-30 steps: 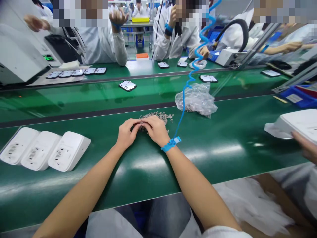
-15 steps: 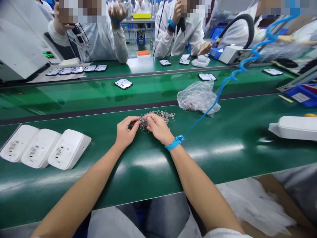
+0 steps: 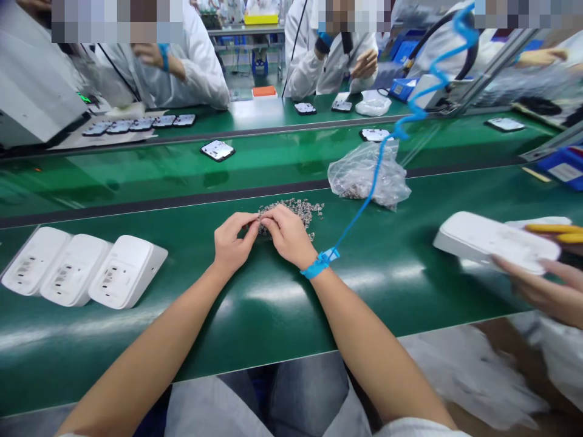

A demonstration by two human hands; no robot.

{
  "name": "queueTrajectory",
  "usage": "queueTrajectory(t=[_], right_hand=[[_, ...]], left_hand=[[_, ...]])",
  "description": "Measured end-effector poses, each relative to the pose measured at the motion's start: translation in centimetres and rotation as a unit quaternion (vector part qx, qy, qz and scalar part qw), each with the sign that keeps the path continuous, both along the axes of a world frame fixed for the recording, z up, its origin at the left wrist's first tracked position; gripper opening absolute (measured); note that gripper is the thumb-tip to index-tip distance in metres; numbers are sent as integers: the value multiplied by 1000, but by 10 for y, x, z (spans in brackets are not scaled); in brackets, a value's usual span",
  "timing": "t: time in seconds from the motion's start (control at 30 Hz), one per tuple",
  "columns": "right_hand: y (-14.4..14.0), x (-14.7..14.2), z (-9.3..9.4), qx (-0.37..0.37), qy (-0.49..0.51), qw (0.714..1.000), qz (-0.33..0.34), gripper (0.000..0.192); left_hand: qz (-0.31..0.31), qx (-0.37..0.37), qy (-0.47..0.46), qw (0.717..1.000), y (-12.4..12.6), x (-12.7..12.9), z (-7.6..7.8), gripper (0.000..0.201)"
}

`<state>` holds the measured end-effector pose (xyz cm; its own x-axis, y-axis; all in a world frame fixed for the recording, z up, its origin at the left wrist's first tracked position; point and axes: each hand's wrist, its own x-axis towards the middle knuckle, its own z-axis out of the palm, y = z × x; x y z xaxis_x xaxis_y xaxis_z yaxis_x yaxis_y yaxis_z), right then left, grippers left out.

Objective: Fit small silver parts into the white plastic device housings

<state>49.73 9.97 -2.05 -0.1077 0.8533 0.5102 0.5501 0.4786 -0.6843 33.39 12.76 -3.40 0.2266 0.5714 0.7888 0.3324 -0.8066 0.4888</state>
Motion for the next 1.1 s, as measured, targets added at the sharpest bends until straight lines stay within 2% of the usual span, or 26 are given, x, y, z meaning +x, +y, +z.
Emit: queueTrajectory(t=[0.1,0.2,0.4,0.53,0.63,0.8,0.97,1.1], right_hand=[[-2,-2,1,38,-18,999,-24,27],[-2,-3,0,29,0,999,-35,27],[-2,-3,-2,0,66,997,31,20],[-5,-2,4,3,79,997,12,21],[-6,0,9,-8,85,996,18,29],[-5,4,11,-21,83,996,31,41],[-4,3,9,-26,45,999,-9,50],[-6,1,10,-45,42,998,-12,53]], left_hand=[[9,-9,-7,1000,-1,1,1,12],[5,-41,-26,999,-4,3,2,10],[-26,-103,-73,992,-12,10,-1,9],[-49,-161,-109,980,-13,11,-4,10],[-64,-172,-102,978,-13,11,-5,11],[-86,-127,-56,987,-11,8,1,15],[-52,-31,19,998,-9,6,2,15],[-39,-2,35,999,-10,6,1,13]])
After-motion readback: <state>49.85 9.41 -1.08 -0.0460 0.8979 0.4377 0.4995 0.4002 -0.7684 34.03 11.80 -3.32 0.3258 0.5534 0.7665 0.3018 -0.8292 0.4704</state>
